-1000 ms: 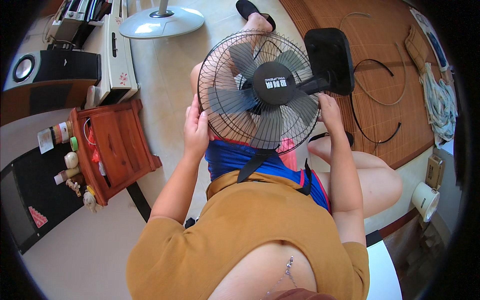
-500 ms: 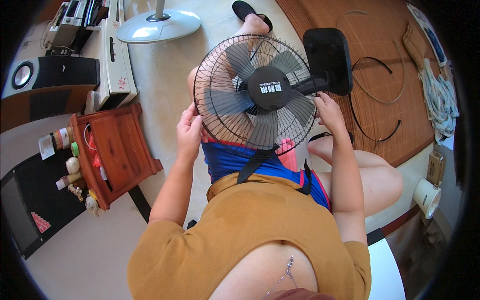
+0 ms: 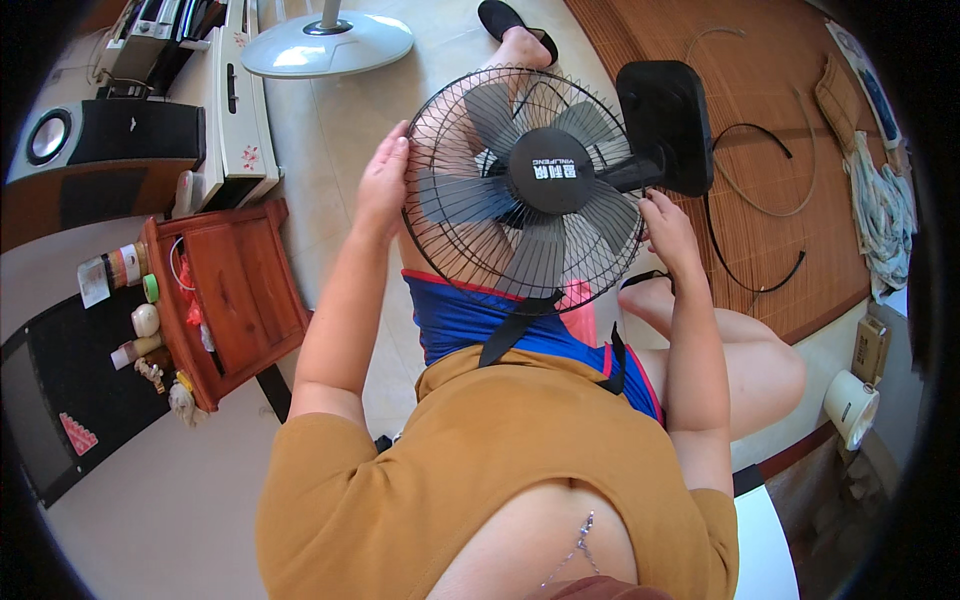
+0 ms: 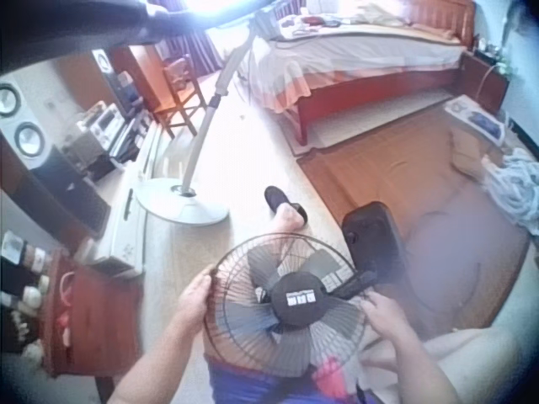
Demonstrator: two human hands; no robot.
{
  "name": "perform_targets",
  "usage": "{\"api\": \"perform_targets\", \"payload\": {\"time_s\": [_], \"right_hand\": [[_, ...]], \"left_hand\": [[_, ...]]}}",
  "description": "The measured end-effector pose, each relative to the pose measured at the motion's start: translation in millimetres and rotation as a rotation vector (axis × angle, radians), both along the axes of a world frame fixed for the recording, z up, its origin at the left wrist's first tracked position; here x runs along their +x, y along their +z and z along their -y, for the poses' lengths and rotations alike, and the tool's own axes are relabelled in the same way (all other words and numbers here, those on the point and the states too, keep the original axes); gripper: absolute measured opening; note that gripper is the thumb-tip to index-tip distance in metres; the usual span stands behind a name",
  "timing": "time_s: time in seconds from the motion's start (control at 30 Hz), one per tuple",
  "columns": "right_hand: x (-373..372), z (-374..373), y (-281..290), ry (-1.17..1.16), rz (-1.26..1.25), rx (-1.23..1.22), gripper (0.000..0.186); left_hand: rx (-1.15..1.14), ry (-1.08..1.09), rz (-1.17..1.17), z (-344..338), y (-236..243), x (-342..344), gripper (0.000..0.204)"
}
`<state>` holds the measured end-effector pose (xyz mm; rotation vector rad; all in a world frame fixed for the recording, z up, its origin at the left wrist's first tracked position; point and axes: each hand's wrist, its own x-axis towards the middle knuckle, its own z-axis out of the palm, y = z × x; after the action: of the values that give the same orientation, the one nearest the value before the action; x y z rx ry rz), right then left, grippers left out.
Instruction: The person disassembles a fan by hand and using a screwdriver, removing the front grille, unscrewing internal components, and detaching the outer ring.
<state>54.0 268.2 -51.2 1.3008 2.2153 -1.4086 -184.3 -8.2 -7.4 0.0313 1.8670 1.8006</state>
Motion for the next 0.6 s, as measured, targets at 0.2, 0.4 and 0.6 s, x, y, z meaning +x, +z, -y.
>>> {"api": "perform_targets", "payload": {"time_s": [0.2,0.4,0.6], "right_hand": [[15.2,-14.4,-30.7,0.119,-0.123,0.124,0.06],[-14.3,-16.1,-41.3,-0.299,-0.098,-0.396,0.053],[-25.1,13.2,-32.2,-0.607,-0.309,-0.605,0.048]], "left_hand": [[0.083,0.017,-0.133,10.5,-25.2,7.9,0.038],[0.093,-0.001,-0.164,6.6,-26.0,9.2,0.038],[0.193,-0.04,-0.136,9.9,-25.0,4.5,0.04]]}}
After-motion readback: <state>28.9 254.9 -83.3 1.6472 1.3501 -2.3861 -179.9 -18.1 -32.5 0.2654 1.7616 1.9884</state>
